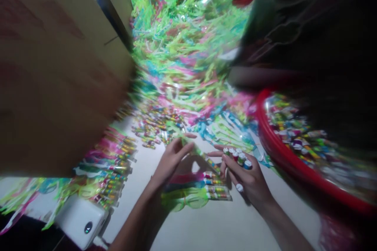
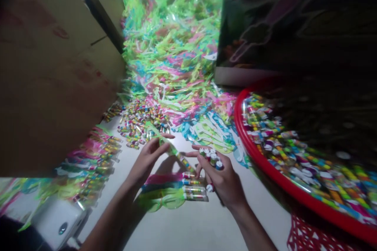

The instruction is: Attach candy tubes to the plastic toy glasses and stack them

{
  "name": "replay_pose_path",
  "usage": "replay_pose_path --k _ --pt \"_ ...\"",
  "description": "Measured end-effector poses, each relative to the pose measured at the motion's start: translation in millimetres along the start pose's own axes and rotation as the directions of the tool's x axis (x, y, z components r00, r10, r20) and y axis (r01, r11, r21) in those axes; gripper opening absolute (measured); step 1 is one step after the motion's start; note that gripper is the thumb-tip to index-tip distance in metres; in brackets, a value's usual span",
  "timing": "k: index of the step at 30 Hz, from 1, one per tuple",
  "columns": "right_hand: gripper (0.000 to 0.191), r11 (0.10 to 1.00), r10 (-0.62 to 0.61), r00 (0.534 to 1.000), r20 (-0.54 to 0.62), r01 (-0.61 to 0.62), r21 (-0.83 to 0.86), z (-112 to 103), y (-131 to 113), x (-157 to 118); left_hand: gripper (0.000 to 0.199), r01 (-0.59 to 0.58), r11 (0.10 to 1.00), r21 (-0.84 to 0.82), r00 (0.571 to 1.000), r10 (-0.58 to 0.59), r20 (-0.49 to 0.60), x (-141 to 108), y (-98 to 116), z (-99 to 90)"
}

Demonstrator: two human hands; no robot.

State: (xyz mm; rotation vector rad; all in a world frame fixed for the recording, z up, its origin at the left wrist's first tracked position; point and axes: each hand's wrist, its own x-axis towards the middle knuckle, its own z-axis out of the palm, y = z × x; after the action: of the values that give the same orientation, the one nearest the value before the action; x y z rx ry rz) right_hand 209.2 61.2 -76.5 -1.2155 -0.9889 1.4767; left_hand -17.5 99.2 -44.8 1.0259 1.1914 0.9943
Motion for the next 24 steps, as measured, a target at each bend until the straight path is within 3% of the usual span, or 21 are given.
replay_pose_path --k 3,6,9,10,12,13,14,15,16,17,18,20,22,24 --pt "0.051 0.99 0.015 1.0 0.004 -0.015 0.137 -6 1 5 0.054 0.077 0.997 0.024 0.993 -0.075 -0.091 2 7 -5.7" --pt "0.057 0.973 0.008 1.0 0.016 -0.012 0.23 -11 -3 8 0.061 0.173 0.984 0.045 0.979 -0.167 -0.116 2 10 -7.4" --pt "0.057 0.953 -0.003 0.998 0.058 -0.015 0.302 -14 -7 9 0.062 0.24 0.958 0.158 0.968 -0.222 -0.12 -15 11 -9.2" --pt "0.055 0.948 -0.005 0.997 0.074 -0.019 0.317 -14 -9 9 0.061 0.241 0.942 0.233 0.964 -0.205 -0.171 -25 12 -10.1" --pt "0.051 0.944 -0.01 0.994 0.105 -0.026 0.33 -14 -12 8 0.054 0.189 0.873 0.45 0.936 -0.021 -0.352 -50 15 -10.9" --pt "0.049 0.943 -0.013 0.993 0.121 -0.028 0.332 -14 -12 7 0.045 0.127 0.799 0.587 0.889 0.171 -0.425 -62 17 -9.6" --pt "0.047 0.943 -0.015 0.99 0.142 -0.033 0.331 -13 -13 6 0.037 0.037 0.688 0.725 0.82 0.394 -0.416 -72 20 -6.6" --pt "0.045 0.944 -0.016 0.985 0.169 -0.041 0.328 -12 -12 5 0.035 -0.066 0.538 0.84 0.739 0.592 -0.321 -79 22 -1.3" --pt "0.043 0.945 -0.008 0.98 0.199 -0.057 0.321 -11 -11 3 0.042 -0.185 0.365 0.912 0.672 0.725 -0.153 -82 24 6.0" --pt "0.041 0.946 0.01 0.974 0.228 -0.083 0.314 -10 -9 1 0.052 -0.314 0.185 0.931 0.628 0.776 0.058 -81 25 14.9" --pt "0.04 0.944 0.032 0.969 0.247 -0.11 0.31 -9 -7 -1 0.059 -0.435 0.027 0.9 0.6 0.754 0.267 -76 25 24.1" --pt "0.042 0.94 0.08 0.954 0.29 -0.169 0.296 -8 -5 -5 0.064 -0.62 -0.183 0.763 0.555 0.584 0.592 -55 22 37.9" --pt "0.044 0.939 0.106 0.932 0.346 -0.208 0.272 -8 -8 -8 0.059 -0.682 -0.282 0.674 0.512 0.473 0.717 -28 20 37.7" --pt "0.045 0.941 0.07 0.91 0.41 -0.197 0.276 -9 -16 -10 0.054 -0.65 -0.323 0.688 0.536 0.446 0.716 -5 24 22.8"
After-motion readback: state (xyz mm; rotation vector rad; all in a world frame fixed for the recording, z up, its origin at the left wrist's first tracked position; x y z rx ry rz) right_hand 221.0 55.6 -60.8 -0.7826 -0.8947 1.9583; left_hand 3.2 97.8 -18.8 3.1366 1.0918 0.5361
